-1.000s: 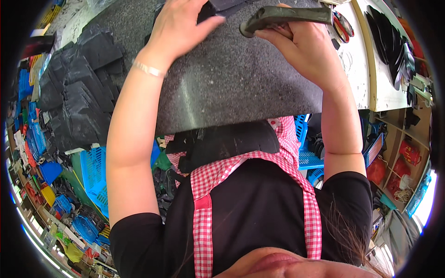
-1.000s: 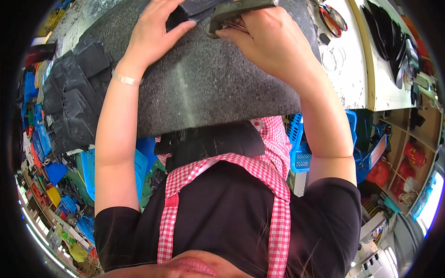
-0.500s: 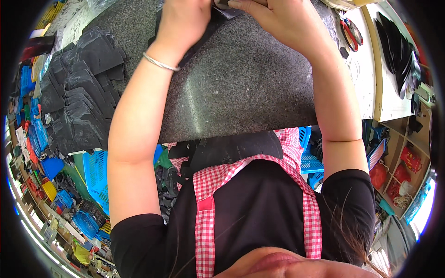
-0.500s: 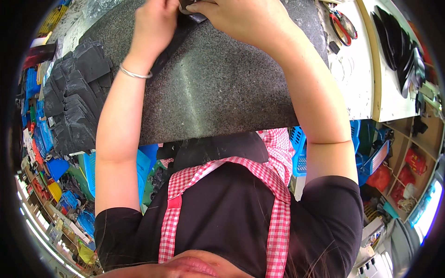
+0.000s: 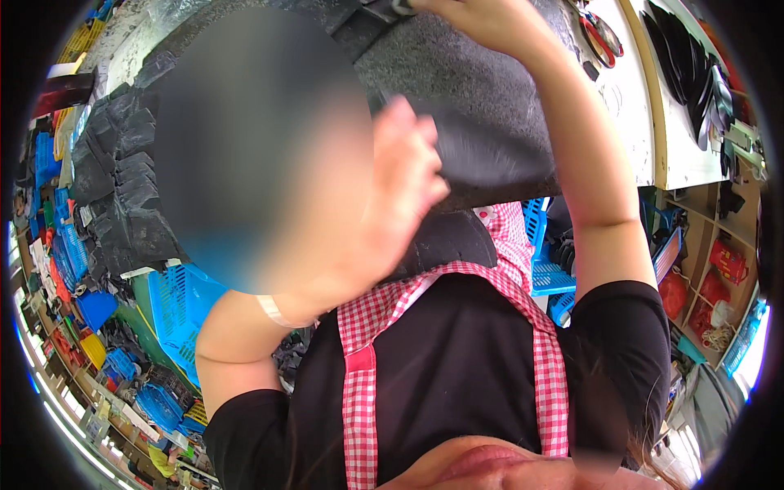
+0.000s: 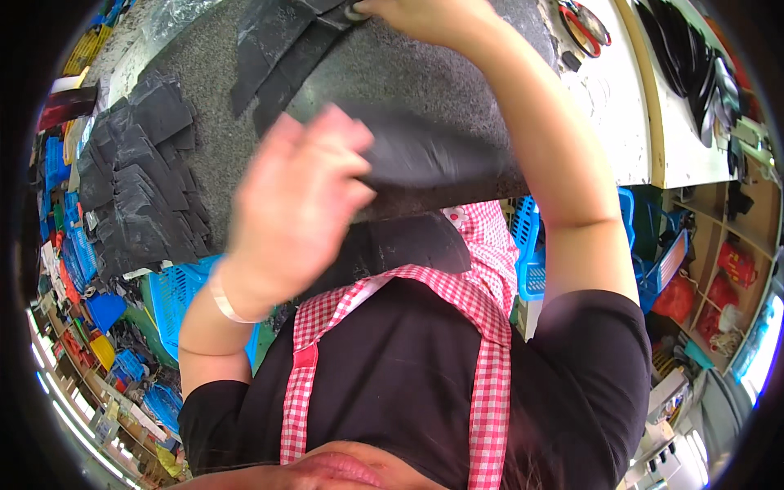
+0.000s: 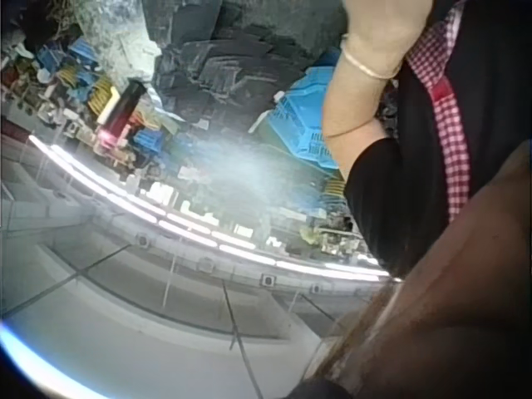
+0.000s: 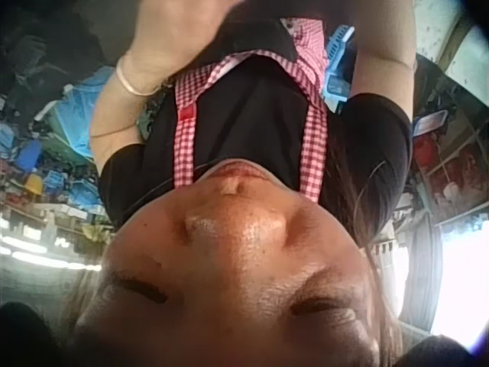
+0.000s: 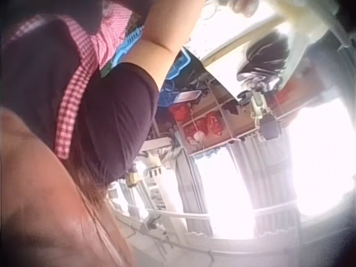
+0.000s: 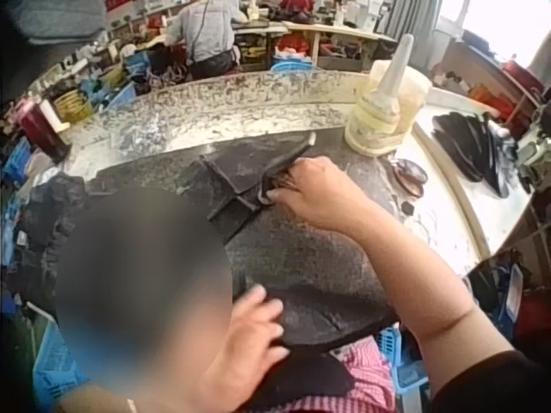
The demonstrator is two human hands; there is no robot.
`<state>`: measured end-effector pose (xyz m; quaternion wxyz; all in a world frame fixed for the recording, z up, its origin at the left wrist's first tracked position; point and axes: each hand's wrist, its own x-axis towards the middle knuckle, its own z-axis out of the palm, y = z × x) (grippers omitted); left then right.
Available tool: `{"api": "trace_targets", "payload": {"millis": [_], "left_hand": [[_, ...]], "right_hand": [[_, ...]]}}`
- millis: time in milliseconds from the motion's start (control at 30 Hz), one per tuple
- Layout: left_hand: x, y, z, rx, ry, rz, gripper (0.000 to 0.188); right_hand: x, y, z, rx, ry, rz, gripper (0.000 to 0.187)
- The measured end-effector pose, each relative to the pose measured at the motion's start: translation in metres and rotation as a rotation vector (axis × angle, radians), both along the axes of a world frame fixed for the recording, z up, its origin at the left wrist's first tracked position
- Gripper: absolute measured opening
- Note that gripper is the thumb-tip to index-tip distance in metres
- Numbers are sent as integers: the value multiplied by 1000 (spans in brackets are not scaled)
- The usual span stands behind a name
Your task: The person repeatedly scrapes the surface of black rubber sheets using a metal scraper. They hold the sheets with one hand and scrape with the other, periodically lifting and repositioning the sheets on the work surface.
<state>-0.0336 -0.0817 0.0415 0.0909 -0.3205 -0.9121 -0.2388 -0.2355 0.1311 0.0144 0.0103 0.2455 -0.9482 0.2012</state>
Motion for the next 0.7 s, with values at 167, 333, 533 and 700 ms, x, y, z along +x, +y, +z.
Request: {"api": "trace_targets", "payload": {"millis": [167, 333, 533, 700], "left_hand": [[7, 4, -29, 253, -214, -97, 29], [-52, 13, -50, 190, -33, 80, 36], [-60, 25, -59, 206, -217, 116, 36], [-57, 15, -67, 196, -58, 72, 40]], "right_hand": [[80, 47, 28, 34, -115, -73, 25], [127, 50, 14, -119, 24, 99, 20], [139, 52, 4, -36, 45, 58, 22], [139, 51, 4, -52, 40, 59, 22]]}}
